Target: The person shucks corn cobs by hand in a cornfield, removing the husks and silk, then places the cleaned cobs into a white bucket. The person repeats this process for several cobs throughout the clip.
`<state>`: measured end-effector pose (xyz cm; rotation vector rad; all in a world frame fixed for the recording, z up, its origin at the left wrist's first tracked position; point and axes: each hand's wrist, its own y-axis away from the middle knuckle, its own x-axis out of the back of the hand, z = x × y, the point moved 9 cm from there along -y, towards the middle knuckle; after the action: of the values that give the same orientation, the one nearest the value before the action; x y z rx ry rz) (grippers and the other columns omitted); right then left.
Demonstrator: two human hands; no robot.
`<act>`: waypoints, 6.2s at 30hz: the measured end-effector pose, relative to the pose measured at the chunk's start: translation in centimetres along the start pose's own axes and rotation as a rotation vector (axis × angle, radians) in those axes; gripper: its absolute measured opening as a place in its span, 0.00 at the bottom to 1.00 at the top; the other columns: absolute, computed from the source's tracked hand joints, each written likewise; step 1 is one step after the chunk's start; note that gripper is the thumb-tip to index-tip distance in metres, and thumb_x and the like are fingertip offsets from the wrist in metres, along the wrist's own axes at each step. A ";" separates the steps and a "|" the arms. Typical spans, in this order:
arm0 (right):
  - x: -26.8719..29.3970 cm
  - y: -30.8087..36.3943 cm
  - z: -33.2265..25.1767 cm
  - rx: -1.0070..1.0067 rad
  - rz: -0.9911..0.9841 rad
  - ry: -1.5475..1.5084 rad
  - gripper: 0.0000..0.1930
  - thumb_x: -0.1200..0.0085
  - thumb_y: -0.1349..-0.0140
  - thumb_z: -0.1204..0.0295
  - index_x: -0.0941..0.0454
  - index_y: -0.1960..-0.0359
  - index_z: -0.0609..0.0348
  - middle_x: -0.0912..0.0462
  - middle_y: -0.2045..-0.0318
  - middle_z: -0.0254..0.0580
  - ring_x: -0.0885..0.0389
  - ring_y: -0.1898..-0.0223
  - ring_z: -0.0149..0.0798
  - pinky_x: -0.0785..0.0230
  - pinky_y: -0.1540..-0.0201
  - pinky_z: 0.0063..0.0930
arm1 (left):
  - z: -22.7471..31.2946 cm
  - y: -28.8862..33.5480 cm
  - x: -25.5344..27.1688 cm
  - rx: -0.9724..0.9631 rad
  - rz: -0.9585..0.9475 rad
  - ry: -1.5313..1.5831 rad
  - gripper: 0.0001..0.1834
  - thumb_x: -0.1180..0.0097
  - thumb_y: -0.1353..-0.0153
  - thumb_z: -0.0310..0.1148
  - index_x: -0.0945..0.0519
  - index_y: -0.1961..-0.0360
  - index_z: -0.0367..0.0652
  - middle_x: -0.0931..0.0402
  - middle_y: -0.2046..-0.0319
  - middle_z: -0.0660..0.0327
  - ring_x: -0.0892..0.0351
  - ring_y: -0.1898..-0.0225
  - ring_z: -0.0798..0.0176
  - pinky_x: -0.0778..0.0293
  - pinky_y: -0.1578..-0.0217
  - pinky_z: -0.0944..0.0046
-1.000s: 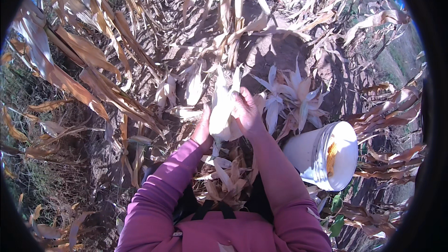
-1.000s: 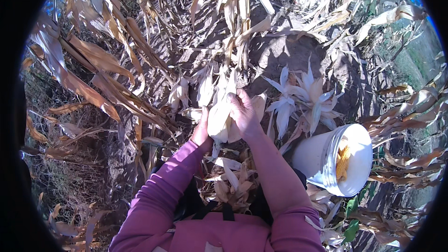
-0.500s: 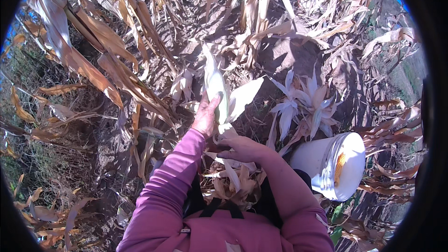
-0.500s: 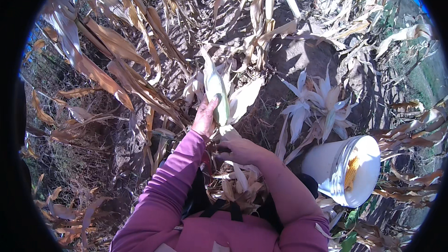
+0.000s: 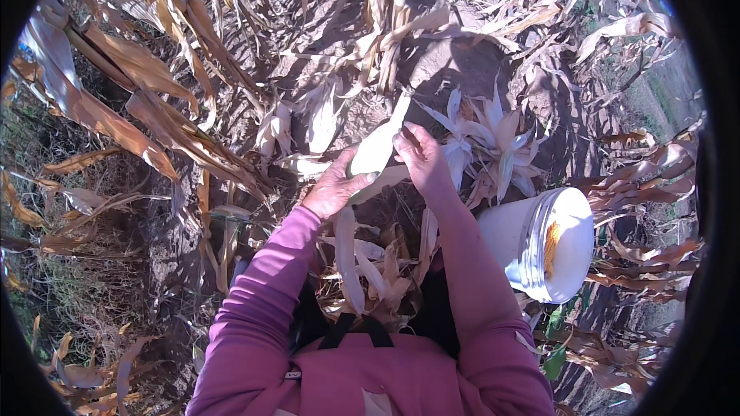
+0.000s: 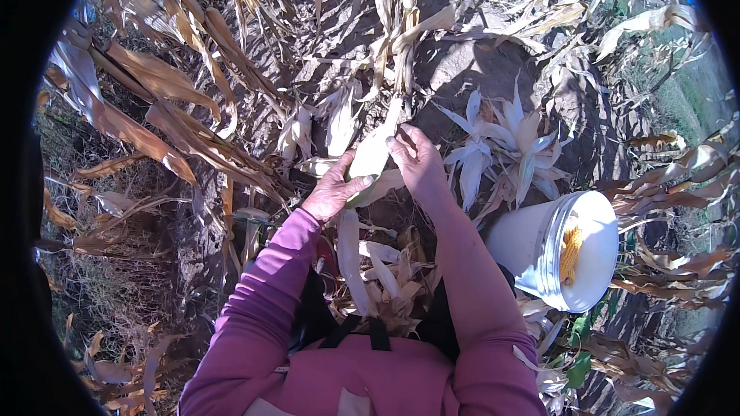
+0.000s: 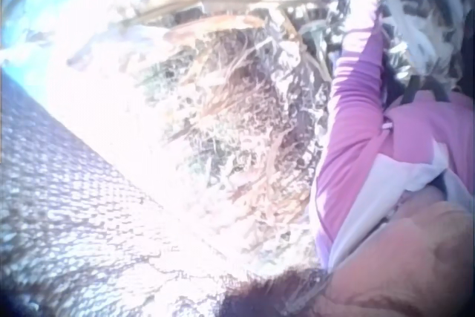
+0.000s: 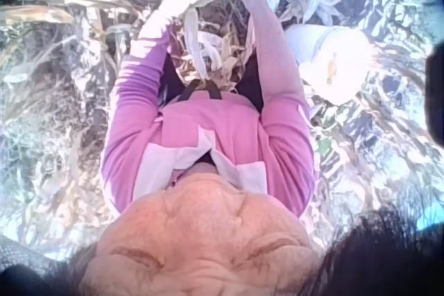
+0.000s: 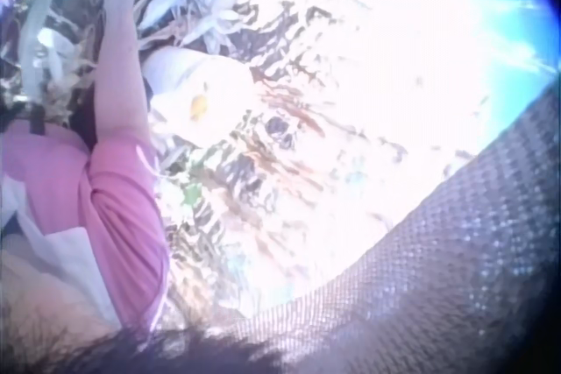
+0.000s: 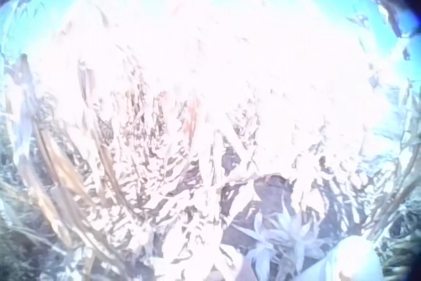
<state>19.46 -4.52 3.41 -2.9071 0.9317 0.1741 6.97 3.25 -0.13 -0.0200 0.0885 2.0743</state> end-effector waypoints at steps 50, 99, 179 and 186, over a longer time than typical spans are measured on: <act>0.3 0.8 5.1 -0.361 0.046 -0.571 0.08 0.56 0.31 0.66 0.27 0.64 0.53 0.25 0.72 0.29 0.30 0.74 0.24 0.35 0.69 0.19 | -0.4 0.6 -2.0 0.120 -0.249 -0.024 0.35 0.42 0.42 0.25 0.43 0.35 0.41 0.35 0.41 0.58 0.38 0.40 0.65 0.44 0.38 0.65; -3.8 3.4 2.7 0.003 -0.218 0.977 0.37 0.36 0.52 0.57 0.36 0.44 0.66 0.25 0.54 0.55 0.24 0.53 0.53 0.32 0.51 0.40 | 2.5 0.2 5.6 -0.112 0.200 0.085 0.10 0.53 0.32 0.35 0.26 0.67 0.40 0.30 0.74 0.72 0.34 0.71 0.77 0.34 0.67 0.74; -2.0 2.1 0.5 0.162 0.025 0.335 0.05 0.53 0.39 0.75 0.28 0.70 0.64 0.24 0.79 0.42 0.26 0.76 0.31 0.32 0.70 0.27 | 3.7 0.9 0.4 -0.231 0.108 -0.427 0.09 0.47 0.39 0.26 0.23 0.58 0.35 0.24 0.67 0.61 0.27 0.64 0.70 0.30 0.60 0.69; -2.9 2.0 0.4 0.166 -0.049 0.287 0.07 0.54 0.36 0.75 0.27 0.70 0.65 0.22 0.78 0.39 0.24 0.76 0.28 0.32 0.70 0.23 | 4.9 1.2 0.3 -0.355 0.230 -0.609 0.07 0.46 0.39 0.29 0.23 0.65 0.35 0.24 0.76 0.57 0.24 0.75 0.65 0.28 0.68 0.66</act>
<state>15.89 -4.43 3.33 -2.8410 0.8615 -0.3170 5.89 3.30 4.83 0.4189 -0.6749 2.2100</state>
